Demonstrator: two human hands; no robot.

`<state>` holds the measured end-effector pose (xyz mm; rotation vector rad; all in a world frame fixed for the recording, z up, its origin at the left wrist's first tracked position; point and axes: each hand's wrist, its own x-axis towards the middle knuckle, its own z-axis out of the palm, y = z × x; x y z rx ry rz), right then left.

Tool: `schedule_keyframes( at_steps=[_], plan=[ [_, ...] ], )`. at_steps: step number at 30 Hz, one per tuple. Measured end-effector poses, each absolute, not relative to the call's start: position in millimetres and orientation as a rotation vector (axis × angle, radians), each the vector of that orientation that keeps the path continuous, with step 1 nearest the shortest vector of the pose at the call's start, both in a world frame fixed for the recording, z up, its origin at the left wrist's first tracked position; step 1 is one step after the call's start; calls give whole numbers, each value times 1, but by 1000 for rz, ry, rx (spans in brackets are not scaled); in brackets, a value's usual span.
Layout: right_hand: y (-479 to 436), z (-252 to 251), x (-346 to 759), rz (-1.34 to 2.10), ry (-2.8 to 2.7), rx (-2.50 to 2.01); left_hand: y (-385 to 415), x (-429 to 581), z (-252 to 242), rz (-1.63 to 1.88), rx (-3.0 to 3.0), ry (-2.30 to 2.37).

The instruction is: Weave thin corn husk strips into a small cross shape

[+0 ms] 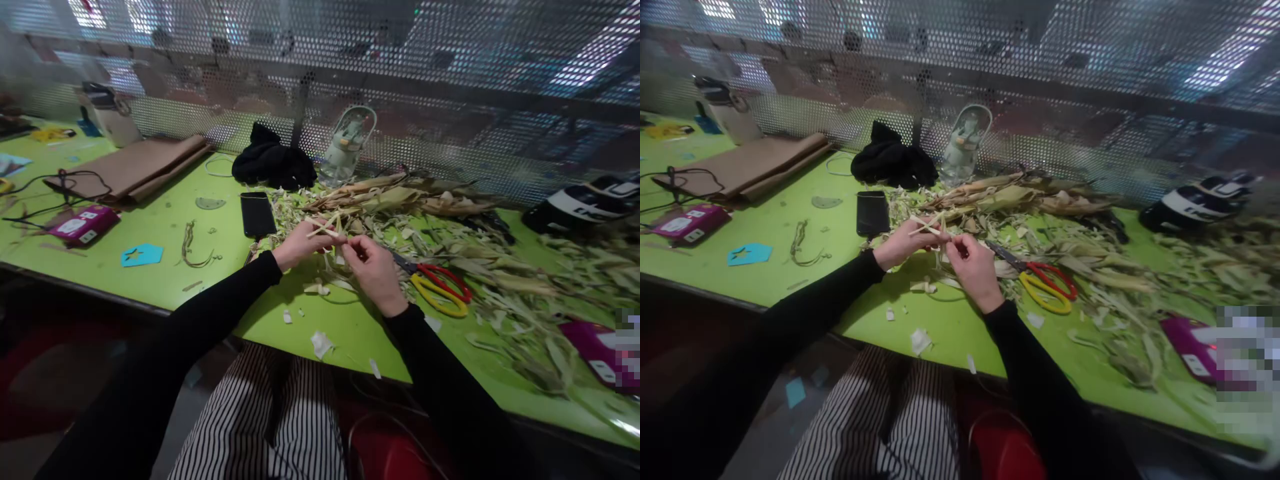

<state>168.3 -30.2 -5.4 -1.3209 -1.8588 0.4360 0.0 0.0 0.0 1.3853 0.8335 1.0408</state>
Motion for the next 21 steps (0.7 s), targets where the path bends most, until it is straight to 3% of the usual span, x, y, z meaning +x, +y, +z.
schedule_keyframes(
  at_steps=[4,21],
  plan=[
    [-34,-6,167,422,-1814,-1299,-2,-2,4,1035,1386,813],
    [-38,-11,168,-198,-2016,-1307,-6,0,5,1035,1480,789]
  ],
)
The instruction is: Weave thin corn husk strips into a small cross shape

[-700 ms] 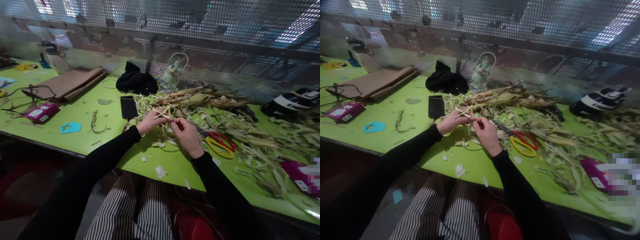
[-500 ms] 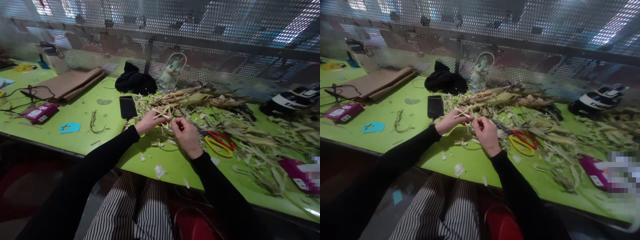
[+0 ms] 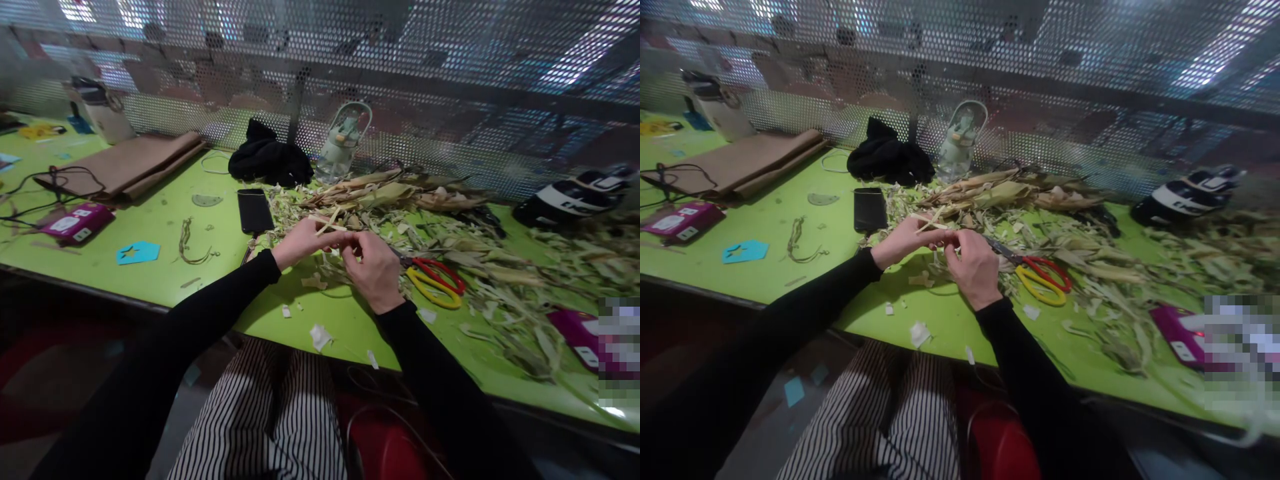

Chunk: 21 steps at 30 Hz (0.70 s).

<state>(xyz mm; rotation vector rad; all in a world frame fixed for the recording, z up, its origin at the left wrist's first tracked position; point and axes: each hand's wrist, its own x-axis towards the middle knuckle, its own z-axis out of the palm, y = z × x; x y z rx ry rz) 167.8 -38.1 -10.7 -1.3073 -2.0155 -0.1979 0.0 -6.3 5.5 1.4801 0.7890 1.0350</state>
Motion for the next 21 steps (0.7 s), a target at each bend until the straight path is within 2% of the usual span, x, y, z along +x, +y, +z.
schedule_keyframes(
  at_steps=[9,16,21],
  plan=[
    [-39,-9,169,49,-1865,-1340,-4,6,4,1029,1429,818],
    [-40,-10,168,-120,-1961,-1242,-6,9,6,1023,1325,849],
    [-36,-10,170,-132,-1851,-1183,-5,8,7,987,908,717]
  ],
)
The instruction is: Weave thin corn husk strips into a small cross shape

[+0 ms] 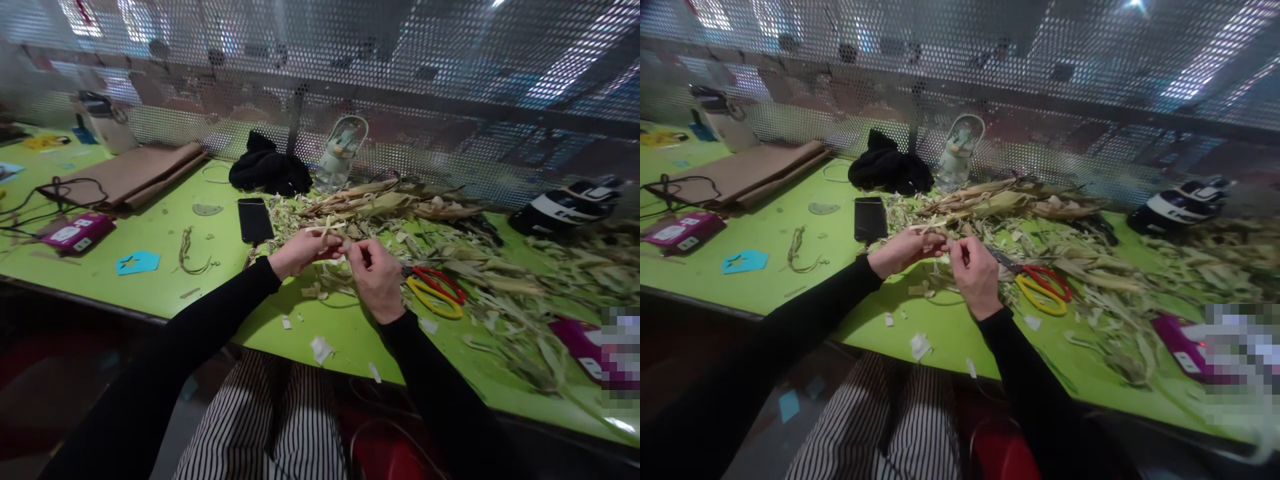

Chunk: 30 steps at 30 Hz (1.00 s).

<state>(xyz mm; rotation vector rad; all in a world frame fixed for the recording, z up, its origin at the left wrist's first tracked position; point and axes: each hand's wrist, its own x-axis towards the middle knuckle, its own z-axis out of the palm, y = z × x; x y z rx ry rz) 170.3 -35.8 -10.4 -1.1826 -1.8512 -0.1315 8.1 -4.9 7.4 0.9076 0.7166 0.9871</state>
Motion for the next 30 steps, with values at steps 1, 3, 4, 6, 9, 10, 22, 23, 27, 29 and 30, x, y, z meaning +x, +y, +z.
schedule_keyframes(
  at_steps=[1,3,4,6,9,10,22,23,27,29,30],
  plan=[
    [-35,-10,171,-112,-1840,-1178,-5,8,8,990,853,690],
    [-35,-10,172,-90,-1828,-1169,-4,7,9,999,830,634],
    [-35,-10,172,-89,-1823,-1165,-5,6,9,1012,851,611],
    [-35,-11,171,-98,-1814,-1155,-5,6,9,1051,924,589],
    [-37,-13,169,-118,-1835,-1123,-5,7,6,1095,991,619],
    [-37,-13,168,-123,-1847,-1113,-4,7,5,1098,993,638],
    [-35,-10,173,0,-1862,-1135,-1,2,-5,1029,1553,786],
    [-35,-9,173,15,-1857,-1136,-2,2,-5,1013,1547,763],
    [-36,-6,174,194,-1795,-1158,-6,3,-2,981,1501,697],
    [-36,-5,175,377,-1745,-1158,-7,2,0,1001,1511,691],
    [-36,-5,175,472,-1717,-1151,-7,2,1,1015,1517,690]
  ],
)
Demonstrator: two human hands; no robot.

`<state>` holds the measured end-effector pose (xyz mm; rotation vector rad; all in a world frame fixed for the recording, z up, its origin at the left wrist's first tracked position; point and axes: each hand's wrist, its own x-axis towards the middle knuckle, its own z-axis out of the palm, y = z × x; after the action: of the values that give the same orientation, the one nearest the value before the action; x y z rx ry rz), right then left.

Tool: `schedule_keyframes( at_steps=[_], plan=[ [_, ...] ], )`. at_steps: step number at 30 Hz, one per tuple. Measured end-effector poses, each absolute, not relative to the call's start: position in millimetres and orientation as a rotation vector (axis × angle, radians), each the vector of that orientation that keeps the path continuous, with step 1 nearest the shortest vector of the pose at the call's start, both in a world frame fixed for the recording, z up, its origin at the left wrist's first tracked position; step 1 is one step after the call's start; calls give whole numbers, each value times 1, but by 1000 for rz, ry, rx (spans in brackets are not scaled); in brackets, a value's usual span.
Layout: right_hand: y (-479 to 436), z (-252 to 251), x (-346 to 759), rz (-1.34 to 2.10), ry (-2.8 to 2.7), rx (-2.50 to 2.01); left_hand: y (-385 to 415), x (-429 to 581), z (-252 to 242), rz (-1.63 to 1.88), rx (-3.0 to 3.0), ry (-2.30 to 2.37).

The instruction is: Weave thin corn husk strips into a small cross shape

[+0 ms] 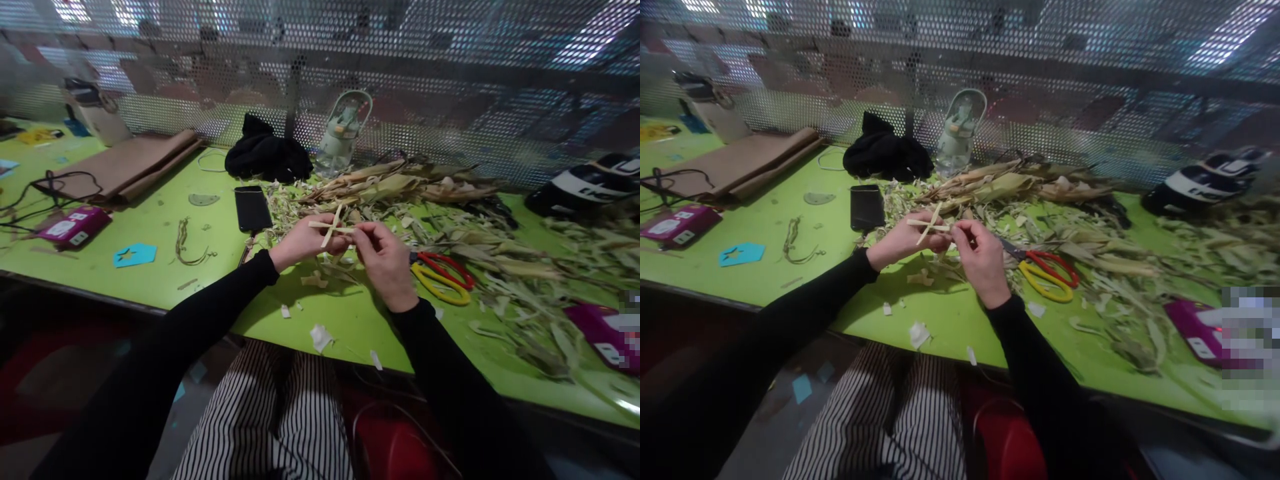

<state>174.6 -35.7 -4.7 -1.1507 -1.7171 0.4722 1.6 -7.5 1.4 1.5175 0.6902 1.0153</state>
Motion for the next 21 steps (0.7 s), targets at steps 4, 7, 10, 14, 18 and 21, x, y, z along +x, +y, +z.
schedule_keyframes(
  at_steps=[4,7,10,14,18,21],
  plan=[
    [-35,-4,175,645,-1650,-1126,-8,0,3,1027,1572,715],
    [-35,-2,175,527,-1659,-1150,-9,0,0,1016,1624,759],
    [-37,-1,175,427,-1693,-1164,-9,0,-1,1042,1779,828],
    [-38,-2,174,366,-1728,-1173,-10,-1,1,1030,2006,898],
    [-39,-2,173,311,-1754,-1174,-12,0,4,990,1988,889],
    [-39,-2,172,318,-1715,-1174,-13,1,6,949,1736,816]
  ],
)
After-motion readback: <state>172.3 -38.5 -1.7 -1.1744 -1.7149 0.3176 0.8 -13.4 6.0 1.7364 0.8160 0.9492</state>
